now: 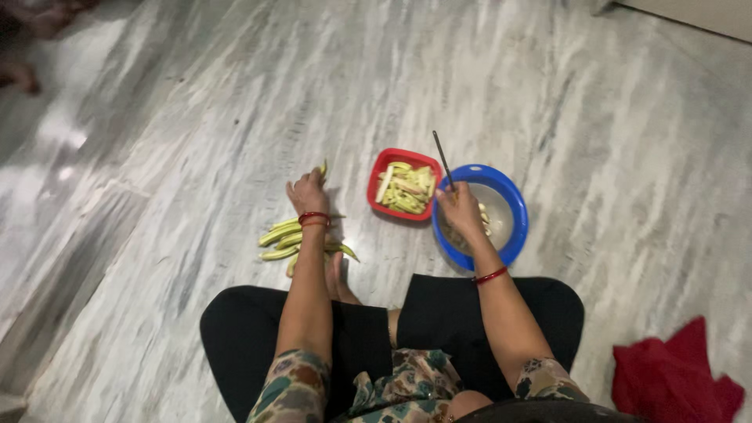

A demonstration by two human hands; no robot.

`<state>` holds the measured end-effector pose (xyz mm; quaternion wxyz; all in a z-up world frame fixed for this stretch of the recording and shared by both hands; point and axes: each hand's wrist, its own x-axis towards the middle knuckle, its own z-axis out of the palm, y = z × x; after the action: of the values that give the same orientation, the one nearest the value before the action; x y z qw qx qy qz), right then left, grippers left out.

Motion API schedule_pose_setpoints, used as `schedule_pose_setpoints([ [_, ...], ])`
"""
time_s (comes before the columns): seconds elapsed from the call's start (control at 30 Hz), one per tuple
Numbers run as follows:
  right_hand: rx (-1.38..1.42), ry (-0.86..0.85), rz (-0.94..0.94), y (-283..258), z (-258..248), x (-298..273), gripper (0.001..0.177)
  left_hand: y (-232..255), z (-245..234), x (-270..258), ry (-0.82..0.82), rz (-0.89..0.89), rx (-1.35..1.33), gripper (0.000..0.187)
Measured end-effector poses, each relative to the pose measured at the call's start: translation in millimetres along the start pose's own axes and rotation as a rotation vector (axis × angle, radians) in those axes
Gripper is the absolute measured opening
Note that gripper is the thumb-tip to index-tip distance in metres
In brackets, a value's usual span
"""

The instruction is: The person peels the skin off a vegetable using a knife and then chops it into small pieces on a red tray while sitting on the floor.

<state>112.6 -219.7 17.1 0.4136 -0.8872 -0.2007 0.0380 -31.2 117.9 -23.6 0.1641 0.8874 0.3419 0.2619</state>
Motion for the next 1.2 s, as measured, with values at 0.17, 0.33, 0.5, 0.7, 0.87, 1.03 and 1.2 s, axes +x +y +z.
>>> schedule_pose_setpoints([
  [0.17, 0.144, 0.028, 0.126, -8, -34, -40, 0.040, 117, -2, -38, -0.292, 0.178, -0.840, 0.023],
  [0.33, 0.391, -0.055, 0.324, 4, -49, -105, 0.051, 198, -32, -100, -0.569, 0.565, -0.766, 0.020],
  [0.5, 0.403, 0.038, 0.007, -15, -62, -112, 0.047, 223, -63, -108, -0.625, 0.642, -0.750, 0.026],
  [0.7, 0.261, 0.070, 0.000, -23, -54, -103, 0.038, 225, -79, -101, -0.520, 0.708, -0.636, 0.021],
  [0.87, 0.162, 0.106, 0.089, -16, -48, -101, 0.042, 230, -80, -100, -0.461, 0.731, -0.542, 0.018],
  [1.03, 0.410, 0.135, 0.048, -16, -47, -102, 0.042, 225, -67, -101, -0.462, 0.524, -0.652, 0.019],
  [1.2, 0.922, 0.005, 0.349, -19, -47, -102, 0.041, 220, -50, -101, -0.736, -0.007, -1.245, 0.022],
])
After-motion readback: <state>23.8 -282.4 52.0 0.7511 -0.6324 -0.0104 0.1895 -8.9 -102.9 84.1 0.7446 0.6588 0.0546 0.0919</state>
